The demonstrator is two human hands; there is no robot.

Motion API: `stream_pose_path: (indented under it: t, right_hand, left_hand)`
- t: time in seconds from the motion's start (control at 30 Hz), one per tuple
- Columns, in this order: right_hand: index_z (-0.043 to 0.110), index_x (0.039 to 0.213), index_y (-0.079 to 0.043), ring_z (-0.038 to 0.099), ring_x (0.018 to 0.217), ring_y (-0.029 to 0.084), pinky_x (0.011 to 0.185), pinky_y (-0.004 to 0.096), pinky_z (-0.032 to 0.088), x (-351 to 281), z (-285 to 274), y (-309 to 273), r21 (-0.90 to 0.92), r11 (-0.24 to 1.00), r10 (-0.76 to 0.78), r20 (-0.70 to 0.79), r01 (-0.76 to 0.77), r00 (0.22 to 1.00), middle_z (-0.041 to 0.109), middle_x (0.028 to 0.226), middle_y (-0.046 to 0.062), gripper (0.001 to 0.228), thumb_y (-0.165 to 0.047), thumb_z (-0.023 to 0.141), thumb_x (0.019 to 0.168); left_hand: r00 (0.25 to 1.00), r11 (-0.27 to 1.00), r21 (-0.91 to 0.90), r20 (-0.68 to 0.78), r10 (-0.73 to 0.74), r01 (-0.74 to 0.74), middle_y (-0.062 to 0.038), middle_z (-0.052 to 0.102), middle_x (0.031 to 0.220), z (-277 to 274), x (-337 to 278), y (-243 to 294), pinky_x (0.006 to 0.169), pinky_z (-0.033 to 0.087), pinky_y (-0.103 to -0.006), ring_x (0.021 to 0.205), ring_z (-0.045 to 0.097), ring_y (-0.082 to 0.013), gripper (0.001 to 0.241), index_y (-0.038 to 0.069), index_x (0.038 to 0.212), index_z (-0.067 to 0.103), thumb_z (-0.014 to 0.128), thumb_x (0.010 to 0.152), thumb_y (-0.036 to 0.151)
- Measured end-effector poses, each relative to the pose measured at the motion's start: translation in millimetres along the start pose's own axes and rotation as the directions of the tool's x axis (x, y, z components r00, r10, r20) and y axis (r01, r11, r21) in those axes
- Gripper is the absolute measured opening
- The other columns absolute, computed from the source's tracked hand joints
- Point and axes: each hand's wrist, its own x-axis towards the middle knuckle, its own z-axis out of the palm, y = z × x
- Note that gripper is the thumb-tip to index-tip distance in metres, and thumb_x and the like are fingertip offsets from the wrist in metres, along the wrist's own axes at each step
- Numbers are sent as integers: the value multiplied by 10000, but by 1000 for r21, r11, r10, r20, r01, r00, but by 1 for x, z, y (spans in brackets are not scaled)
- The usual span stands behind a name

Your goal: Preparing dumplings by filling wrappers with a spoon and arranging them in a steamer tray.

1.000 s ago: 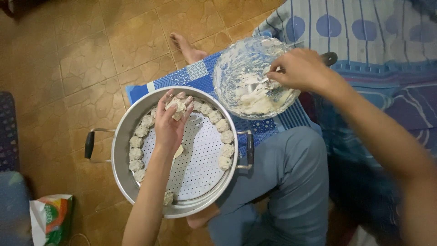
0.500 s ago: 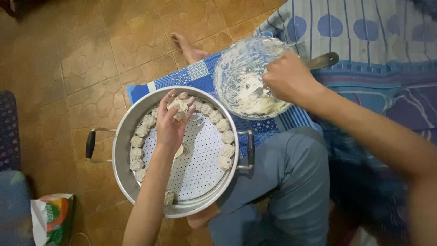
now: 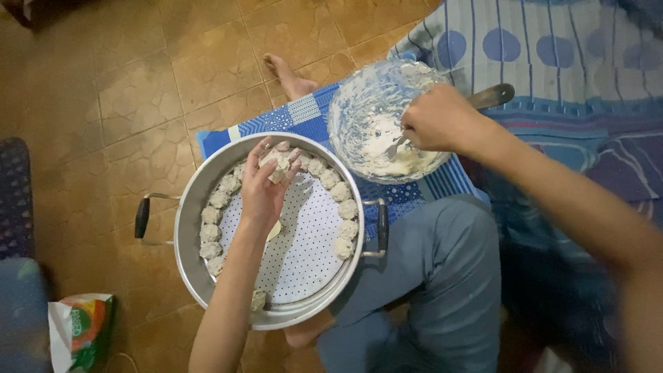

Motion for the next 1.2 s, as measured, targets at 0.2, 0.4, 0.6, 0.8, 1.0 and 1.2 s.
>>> stream_pose_path:
  t: [0.2, 0.4, 0.6, 0.8, 1.0, 1.2]
  right_hand:
    - [852, 893, -156, 749, 833, 393, 775, 440, 534, -9, -22, 9, 353, 911, 162, 170, -214, 972, 790, 791, 131, 219, -273, 669, 918]
    - [831, 1016, -58, 719, 964, 472, 867, 520, 524, -18, -44, 12, 565, 786, 227, 111, -250, 967, 783, 974, 237, 233, -244, 713, 939]
    - [798, 1032, -38, 693, 917, 443, 836, 472, 528, -7, -53, -16, 722, 677, 120, -296, 140, 947, 739, 922, 223, 133, -140, 772, 949]
    - [827, 1066, -109, 599, 649, 208, 664, 310, 515, 32, -34, -57, 709, 612, 52, -478, 350, 877, 685, 849, 81, 159, -16, 731, 978]
    - [819, 1108, -134, 600, 656, 201, 652, 322, 523, 42, -1, -84, 771, 509, 61, -476, 383, 877, 648, 908, 65, 199, -21, 713, 984]
    - [809, 1110, -113, 609, 643, 205, 660, 342, 529, 27, -1, -89, 818, 482, 83, -401, 315, 912, 654, 882, 84, 190, -30, 723, 962]
  left_hand:
    - [1000, 1000, 10, 6, -9, 9, -265, 475, 1465, 3, -2, 2, 1149, 423, -545, 1346, 512, -440, 537, 90, 1481, 353, 536, 977, 117]
    - [999, 1000, -10, 31, -14, 15, -266, 446, 1492, 0, -1, 0, 1161, 398, -557, 1374, 473, -449, 500, 88, 1470, 362, 523, 1002, 163]
    - [995, 987, -143, 80, -60, 72, -288, 403, 1529, 7, -4, 1, 1167, 389, -549, 1402, 430, -468, 558, 73, 1500, 359, 490, 1013, 311]
    - [993, 972, -220, 103, -65, 87, -284, 442, 1504, 6, -3, 4, 1148, 425, -542, 1368, 478, -457, 632, 68, 1515, 362, 431, 1007, 437]
    - [994, 972, -226, 106, -40, 63, -283, 424, 1515, -2, -2, 3, 1146, 446, -521, 1369, 472, -450, 630, 55, 1535, 332, 407, 1028, 422]
    - [993, 980, -200, 119, 5, 19, -287, 493, 1459, -4, 1, -2, 1122, 482, -486, 1287, 572, -399, 574, 53, 1530, 354, 511, 980, 100]
